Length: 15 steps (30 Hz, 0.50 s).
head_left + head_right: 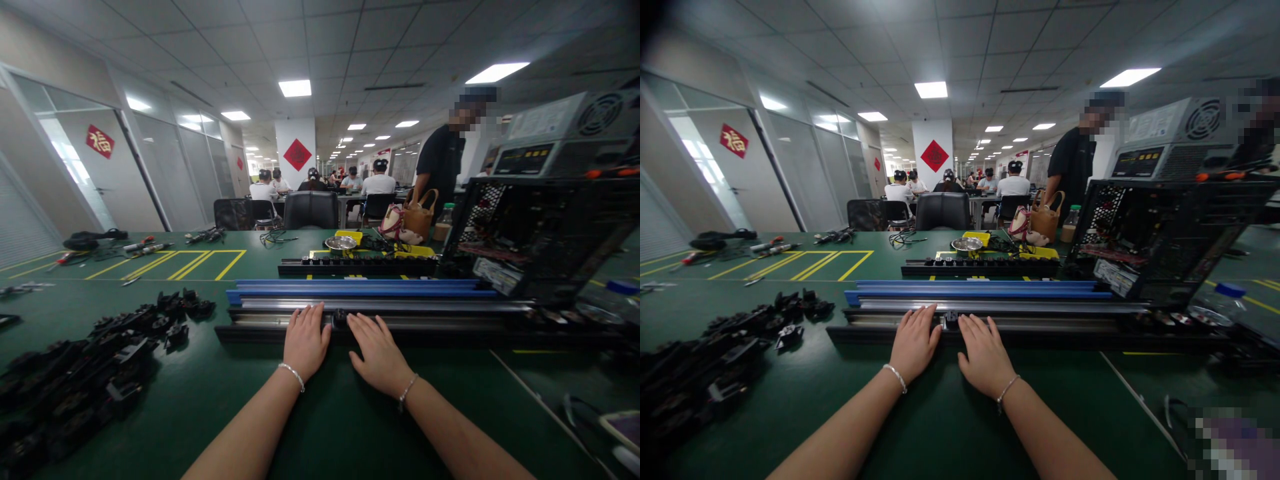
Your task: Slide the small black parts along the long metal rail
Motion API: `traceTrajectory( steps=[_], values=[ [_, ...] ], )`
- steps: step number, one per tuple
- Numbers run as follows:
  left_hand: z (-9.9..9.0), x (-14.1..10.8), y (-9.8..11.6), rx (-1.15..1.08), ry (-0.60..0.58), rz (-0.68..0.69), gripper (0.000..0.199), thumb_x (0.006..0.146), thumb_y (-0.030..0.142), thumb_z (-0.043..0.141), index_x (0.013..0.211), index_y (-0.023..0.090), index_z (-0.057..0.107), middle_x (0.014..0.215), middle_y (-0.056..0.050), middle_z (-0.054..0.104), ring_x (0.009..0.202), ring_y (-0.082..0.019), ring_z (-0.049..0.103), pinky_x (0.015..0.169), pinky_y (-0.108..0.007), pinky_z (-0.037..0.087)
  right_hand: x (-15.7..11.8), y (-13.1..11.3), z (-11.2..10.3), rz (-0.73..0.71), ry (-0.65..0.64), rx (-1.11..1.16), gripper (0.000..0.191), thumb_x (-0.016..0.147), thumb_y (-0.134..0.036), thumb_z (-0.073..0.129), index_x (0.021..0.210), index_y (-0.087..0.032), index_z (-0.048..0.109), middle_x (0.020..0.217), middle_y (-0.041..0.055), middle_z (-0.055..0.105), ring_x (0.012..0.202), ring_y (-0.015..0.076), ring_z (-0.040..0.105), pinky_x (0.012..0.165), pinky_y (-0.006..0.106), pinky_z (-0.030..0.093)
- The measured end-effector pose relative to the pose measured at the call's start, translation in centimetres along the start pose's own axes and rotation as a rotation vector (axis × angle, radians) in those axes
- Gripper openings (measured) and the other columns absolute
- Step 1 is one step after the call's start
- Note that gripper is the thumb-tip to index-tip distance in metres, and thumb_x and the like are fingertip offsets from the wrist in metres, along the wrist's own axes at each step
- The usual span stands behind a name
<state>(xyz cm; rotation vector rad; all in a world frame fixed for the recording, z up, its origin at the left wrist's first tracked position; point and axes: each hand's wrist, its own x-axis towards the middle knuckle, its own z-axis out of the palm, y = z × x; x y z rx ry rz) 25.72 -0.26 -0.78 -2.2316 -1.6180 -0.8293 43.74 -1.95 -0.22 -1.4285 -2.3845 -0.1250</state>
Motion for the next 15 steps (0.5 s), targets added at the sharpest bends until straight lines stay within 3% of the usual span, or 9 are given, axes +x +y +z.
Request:
traceTrajectory(
  steps=[8, 15],
  values=[
    [-0.8, -0.1, 0.6, 0.044, -0.047, 0.017, 0.050, 0.090, 0.038, 0.037, 0.138, 0.030, 0.028, 0.129, -0.003, 0.052, 0.122, -0.023, 0.040, 0.105, -0.046, 0.025, -0.1, -0.1, 0.1, -0.014, 0.004, -0.003, 0.056, 0.078, -0.028, 0.045, 0.134, -0.023, 0.040, 0.138, 0.0059, 0.041, 0.129, 0.0240, 0.029, 0.108, 0.048, 0.011],
    [-0.9, -0.2, 1.5, 0.064, -0.099, 0.050, 0.052, 0.087, 0.045, 0.041, 0.136, 0.042, 0.027, 0.134, -0.005, 0.045, 0.125, -0.029, 0.036, 0.101, -0.054, 0.024, 0.0, 0.0, 0.4, 0.032, 0.013, -0.041, 0.054, 0.078, -0.028, 0.049, 0.131, -0.033, 0.041, 0.142, 0.0049, 0.035, 0.131, 0.0265, 0.025, 0.106, 0.049, 0.013]
  ],
)
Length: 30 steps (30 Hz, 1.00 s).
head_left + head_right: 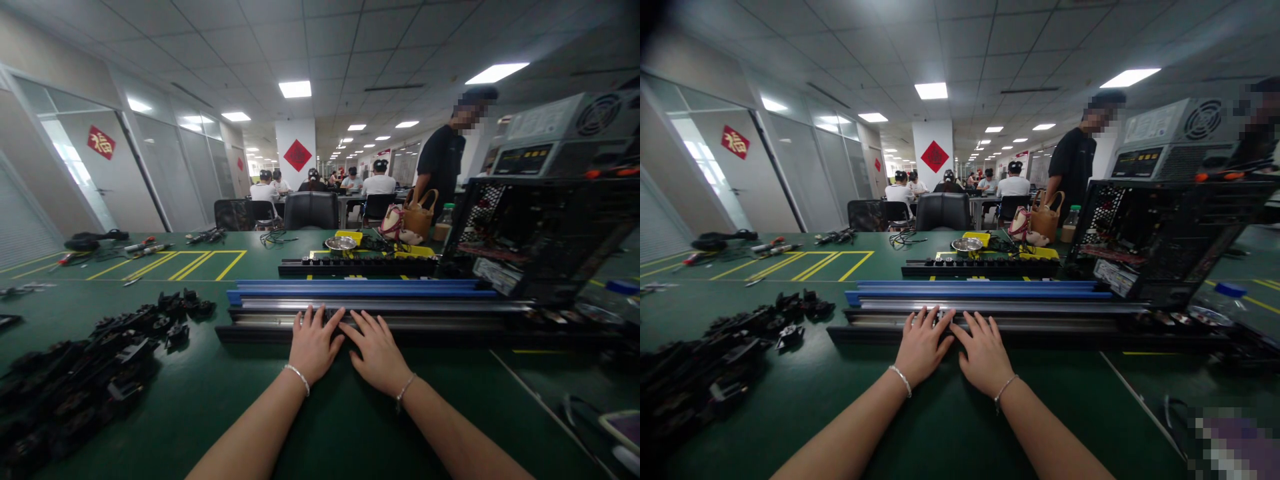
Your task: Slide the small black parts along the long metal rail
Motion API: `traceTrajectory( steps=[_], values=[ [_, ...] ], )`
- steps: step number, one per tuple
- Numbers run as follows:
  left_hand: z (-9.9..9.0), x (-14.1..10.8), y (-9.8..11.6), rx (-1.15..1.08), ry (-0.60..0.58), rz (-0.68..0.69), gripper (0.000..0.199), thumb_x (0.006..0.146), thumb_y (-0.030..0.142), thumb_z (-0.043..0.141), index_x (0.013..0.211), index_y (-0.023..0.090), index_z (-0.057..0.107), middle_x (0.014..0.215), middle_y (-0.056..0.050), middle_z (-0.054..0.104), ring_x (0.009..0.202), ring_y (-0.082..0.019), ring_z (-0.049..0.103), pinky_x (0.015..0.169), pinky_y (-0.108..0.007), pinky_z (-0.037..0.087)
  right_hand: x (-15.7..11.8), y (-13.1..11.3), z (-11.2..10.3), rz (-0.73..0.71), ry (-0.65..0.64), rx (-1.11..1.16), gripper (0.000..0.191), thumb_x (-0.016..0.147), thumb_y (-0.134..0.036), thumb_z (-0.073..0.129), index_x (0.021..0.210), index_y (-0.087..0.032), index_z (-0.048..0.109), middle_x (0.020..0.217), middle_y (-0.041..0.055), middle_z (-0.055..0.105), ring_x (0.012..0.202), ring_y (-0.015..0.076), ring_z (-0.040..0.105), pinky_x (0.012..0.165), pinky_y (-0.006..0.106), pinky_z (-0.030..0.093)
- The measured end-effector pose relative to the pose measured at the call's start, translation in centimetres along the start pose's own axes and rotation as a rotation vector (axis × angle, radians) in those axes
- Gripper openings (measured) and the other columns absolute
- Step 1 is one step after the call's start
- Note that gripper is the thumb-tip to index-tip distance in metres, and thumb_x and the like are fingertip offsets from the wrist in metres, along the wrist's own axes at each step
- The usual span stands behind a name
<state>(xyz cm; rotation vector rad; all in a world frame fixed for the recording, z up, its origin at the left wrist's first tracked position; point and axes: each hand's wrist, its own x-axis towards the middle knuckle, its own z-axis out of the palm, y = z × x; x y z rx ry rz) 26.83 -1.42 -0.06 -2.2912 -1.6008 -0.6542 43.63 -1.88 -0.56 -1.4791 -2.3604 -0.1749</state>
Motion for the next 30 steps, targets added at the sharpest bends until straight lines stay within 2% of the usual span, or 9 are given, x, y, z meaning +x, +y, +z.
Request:
traceTrajectory(
  steps=[7, 13, 17, 20, 30],
  values=[
    [0.1, 0.0, 0.6, 0.028, -0.023, -0.013, 0.055, 0.083, 0.049, 0.045, 0.135, 0.044, 0.028, 0.139, -0.007, 0.039, 0.127, -0.033, 0.032, 0.100, -0.059, 0.020, 0.1, 0.3, -0.3, -0.019, -0.026, -0.027, 0.055, 0.077, -0.026, 0.049, 0.131, -0.037, 0.041, 0.142, 0.0037, 0.035, 0.131, 0.0279, 0.024, 0.105, 0.053, 0.012],
    [0.2, 0.2, 1.0, 0.050, -0.015, -0.031, 0.056, 0.081, 0.051, 0.049, 0.134, 0.044, 0.031, 0.138, -0.008, 0.040, 0.127, -0.036, 0.031, 0.099, -0.063, 0.018, 0.1, 1.1, 0.0, 0.057, 0.064, -0.040, 0.052, 0.076, -0.023, 0.046, 0.128, -0.026, 0.045, 0.139, 0.0056, 0.039, 0.130, 0.0258, 0.027, 0.107, 0.050, 0.011],
    [0.3, 0.2, 1.1, 0.050, -0.023, -0.046, 0.049, 0.080, 0.049, 0.052, 0.127, 0.040, 0.044, 0.138, -0.008, 0.041, 0.127, -0.037, 0.031, 0.099, -0.064, 0.016, 0.1, 1.5, 0.3, 0.070, 0.077, -0.091, 0.055, 0.075, -0.023, 0.048, 0.130, -0.025, 0.044, 0.141, 0.0071, 0.036, 0.130, 0.0285, 0.026, 0.106, 0.051, 0.012],
    [0.4, 0.2, 1.1, 0.046, -0.020, -0.044, 0.046, 0.079, 0.047, 0.054, 0.123, 0.037, 0.049, 0.137, -0.009, 0.041, 0.127, -0.037, 0.031, 0.100, -0.063, 0.017, 0.1, 1.5, 0.2, 0.064, 0.067, -0.101, 0.050, 0.076, -0.023, 0.048, 0.125, -0.025, 0.049, 0.141, 0.0071, 0.036, 0.130, 0.0287, 0.026, 0.106, 0.050, 0.012],
    [0.1, 0.0, 1.2, 0.051, -0.006, -0.075, 0.044, 0.080, 0.047, 0.051, 0.122, 0.036, 0.050, 0.135, -0.009, 0.045, 0.126, -0.036, 0.033, 0.100, -0.060, 0.020, 0.1, 1.3, -0.1, 0.067, 0.061, -0.089, 0.034, 0.074, -0.021, 0.049, 0.108, -0.022, 0.058, 0.139, 0.0086, 0.039, 0.129, 0.0285, 0.027, 0.105, 0.051, 0.012]
  ],
)
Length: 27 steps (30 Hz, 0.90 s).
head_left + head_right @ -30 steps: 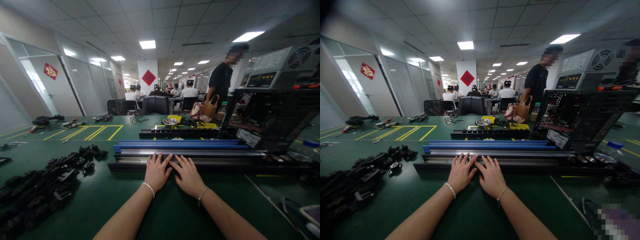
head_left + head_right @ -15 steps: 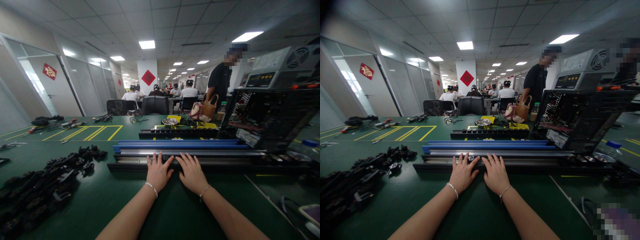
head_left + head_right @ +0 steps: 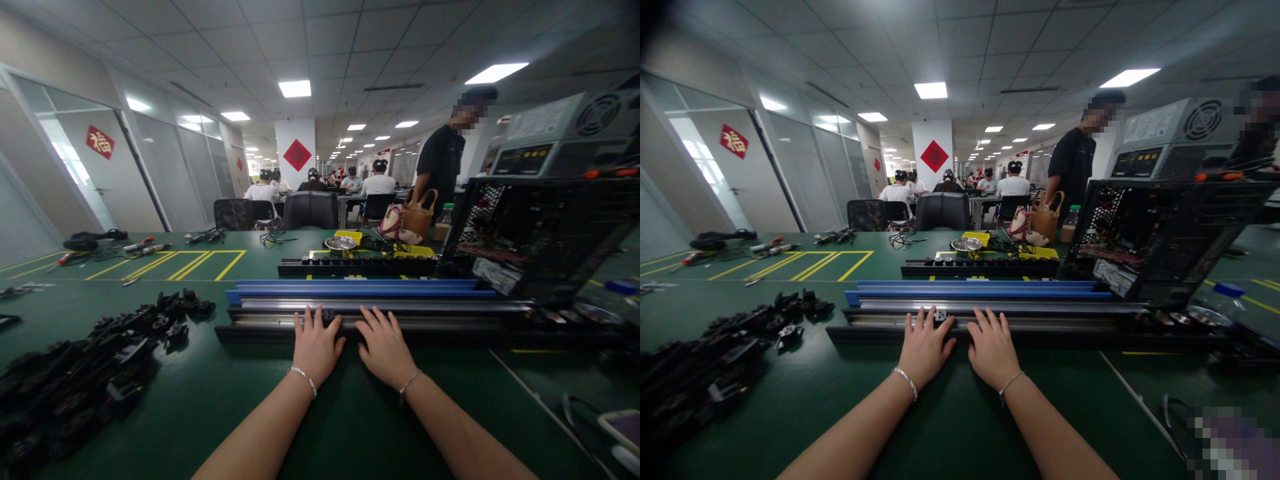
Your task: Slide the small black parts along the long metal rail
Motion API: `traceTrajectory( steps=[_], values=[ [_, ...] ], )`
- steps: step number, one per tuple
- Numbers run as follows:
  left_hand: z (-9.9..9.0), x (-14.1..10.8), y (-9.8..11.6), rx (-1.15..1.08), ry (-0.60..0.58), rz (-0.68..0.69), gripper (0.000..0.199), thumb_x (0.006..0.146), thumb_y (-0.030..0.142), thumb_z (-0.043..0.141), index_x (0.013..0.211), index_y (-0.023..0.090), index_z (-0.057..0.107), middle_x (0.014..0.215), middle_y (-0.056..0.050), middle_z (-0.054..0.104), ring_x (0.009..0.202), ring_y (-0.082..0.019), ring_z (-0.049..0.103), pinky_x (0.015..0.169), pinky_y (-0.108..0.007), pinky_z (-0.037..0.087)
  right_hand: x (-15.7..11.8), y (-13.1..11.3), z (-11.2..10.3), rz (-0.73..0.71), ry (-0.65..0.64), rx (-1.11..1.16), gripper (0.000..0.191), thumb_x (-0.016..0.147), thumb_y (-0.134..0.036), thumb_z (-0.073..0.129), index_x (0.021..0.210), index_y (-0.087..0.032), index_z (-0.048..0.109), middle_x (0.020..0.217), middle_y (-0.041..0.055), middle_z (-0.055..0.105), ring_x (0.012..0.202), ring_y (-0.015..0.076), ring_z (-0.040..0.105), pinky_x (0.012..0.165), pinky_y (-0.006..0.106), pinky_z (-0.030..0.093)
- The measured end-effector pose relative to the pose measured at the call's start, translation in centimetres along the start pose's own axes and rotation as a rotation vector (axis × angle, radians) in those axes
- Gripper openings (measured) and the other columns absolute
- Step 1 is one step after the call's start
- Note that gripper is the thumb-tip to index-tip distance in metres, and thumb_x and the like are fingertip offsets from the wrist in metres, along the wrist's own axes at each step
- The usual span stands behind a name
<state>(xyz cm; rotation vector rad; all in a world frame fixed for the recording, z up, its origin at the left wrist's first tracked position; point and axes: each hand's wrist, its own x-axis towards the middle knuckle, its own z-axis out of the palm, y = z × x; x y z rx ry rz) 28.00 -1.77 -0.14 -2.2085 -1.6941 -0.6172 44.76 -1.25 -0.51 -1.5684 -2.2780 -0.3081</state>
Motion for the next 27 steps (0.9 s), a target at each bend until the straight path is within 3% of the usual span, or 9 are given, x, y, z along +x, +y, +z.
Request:
traceTrajectory(
  steps=[19, 27],
  values=[
    [0.46, -0.37, -0.30, 0.021, 0.022, -0.082, 0.049, 0.081, 0.054, 0.045, 0.125, 0.034, 0.049, 0.137, -0.011, 0.041, 0.129, -0.039, 0.026, 0.099, -0.063, 0.017, 0.02, -0.07, -0.17, 0.000, 0.005, -0.007, 0.027, 0.075, -0.022, 0.048, 0.100, -0.020, 0.059, 0.138, 0.0085, 0.041, 0.128, 0.0300, 0.030, 0.105, 0.050, 0.013],
    [0.03, -0.19, 0.04, 0.078, -0.016, -0.133, 0.054, 0.082, 0.061, 0.032, 0.128, 0.036, 0.045, 0.136, -0.012, 0.042, 0.128, -0.041, 0.028, 0.099, -0.063, 0.013, -0.02, 0.03, 0.01, -0.005, 0.029, -0.019, 0.026, 0.075, -0.022, 0.048, 0.099, -0.020, 0.059, 0.138, 0.0083, 0.041, 0.128, 0.0298, 0.030, 0.105, 0.050, 0.014]
  ],
)
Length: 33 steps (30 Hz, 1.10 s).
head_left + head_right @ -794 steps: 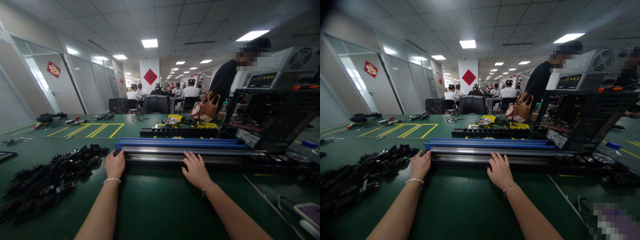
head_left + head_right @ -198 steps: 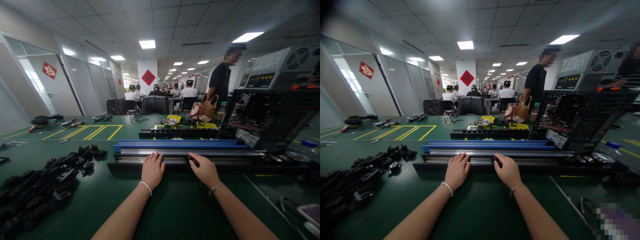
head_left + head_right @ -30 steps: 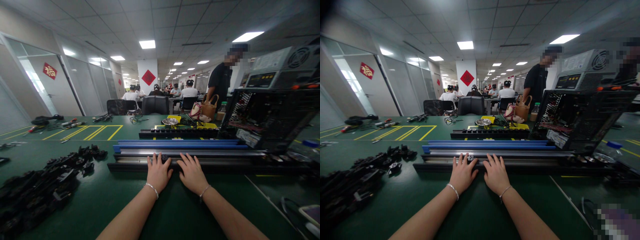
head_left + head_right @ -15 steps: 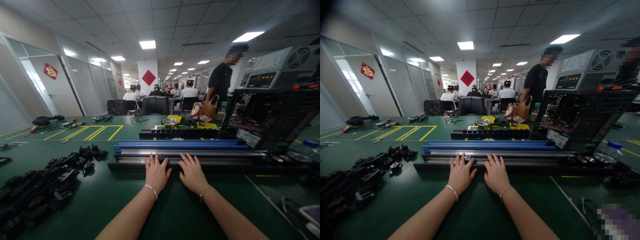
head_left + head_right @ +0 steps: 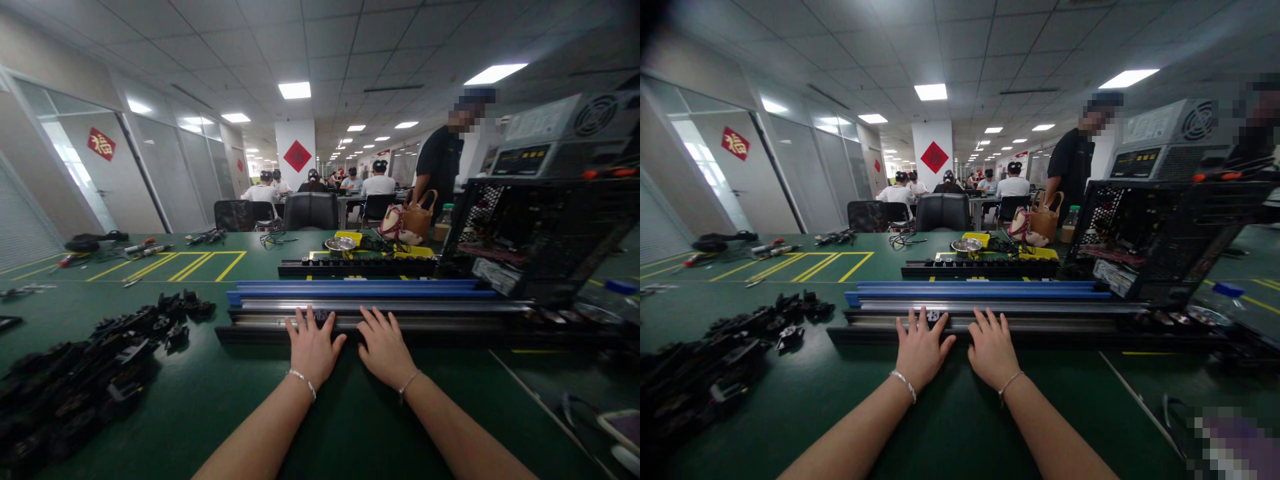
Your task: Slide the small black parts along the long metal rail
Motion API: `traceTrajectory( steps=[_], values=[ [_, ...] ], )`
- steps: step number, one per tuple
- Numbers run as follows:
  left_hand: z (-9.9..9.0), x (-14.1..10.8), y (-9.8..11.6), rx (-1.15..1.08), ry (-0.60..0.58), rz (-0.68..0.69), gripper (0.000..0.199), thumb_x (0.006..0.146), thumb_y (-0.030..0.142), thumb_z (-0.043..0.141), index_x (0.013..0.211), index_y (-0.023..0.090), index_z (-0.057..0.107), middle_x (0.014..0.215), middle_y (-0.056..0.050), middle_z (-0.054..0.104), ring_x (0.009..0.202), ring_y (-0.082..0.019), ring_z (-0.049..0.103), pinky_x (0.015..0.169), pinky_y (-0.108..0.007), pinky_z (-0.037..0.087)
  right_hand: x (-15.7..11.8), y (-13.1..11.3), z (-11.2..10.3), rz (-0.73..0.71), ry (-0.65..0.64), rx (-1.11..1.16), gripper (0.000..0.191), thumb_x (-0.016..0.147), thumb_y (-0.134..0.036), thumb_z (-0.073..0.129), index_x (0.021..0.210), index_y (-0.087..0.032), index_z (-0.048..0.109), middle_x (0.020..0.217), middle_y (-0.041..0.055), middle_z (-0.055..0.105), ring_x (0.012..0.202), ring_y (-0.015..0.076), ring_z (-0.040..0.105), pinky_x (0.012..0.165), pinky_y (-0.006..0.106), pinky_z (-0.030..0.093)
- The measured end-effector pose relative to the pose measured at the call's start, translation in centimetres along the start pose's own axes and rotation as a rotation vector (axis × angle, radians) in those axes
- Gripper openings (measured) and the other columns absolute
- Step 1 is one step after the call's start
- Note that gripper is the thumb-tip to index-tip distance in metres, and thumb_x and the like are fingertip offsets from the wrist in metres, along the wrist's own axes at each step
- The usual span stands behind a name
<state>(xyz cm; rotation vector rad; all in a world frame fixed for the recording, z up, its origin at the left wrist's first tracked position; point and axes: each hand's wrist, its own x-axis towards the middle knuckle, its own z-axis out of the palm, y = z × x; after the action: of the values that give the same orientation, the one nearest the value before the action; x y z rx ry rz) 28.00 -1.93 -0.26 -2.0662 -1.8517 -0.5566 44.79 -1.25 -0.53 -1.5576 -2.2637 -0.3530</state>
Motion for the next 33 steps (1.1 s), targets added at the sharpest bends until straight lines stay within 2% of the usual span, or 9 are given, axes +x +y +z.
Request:
traceTrajectory(
  steps=[16, 33],
  values=[
    [-0.9, 0.1, -0.5, 0.086, -0.103, -0.080, 0.058, 0.084, 0.063, 0.024, 0.131, 0.034, 0.043, 0.136, -0.014, 0.042, 0.128, -0.042, 0.025, 0.098, -0.065, 0.007, 0.0, -0.1, -0.1, 0.001, -0.001, 0.008, 0.026, 0.075, -0.022, 0.048, 0.098, -0.021, 0.059, 0.138, 0.0080, 0.041, 0.129, 0.0292, 0.029, 0.105, 0.050, 0.013],
    [-1.3, 0.2, -1.3, 0.100, -0.116, -0.120, 0.060, 0.083, 0.064, 0.021, 0.130, 0.034, 0.044, 0.134, -0.015, 0.045, 0.127, -0.043, 0.028, 0.097, -0.066, 0.009, 0.0, -0.1, 0.0, -0.007, 0.002, 0.000, 0.026, 0.075, -0.021, 0.048, 0.098, -0.020, 0.059, 0.138, 0.0082, 0.041, 0.128, 0.0297, 0.030, 0.105, 0.051, 0.014]
  ],
)
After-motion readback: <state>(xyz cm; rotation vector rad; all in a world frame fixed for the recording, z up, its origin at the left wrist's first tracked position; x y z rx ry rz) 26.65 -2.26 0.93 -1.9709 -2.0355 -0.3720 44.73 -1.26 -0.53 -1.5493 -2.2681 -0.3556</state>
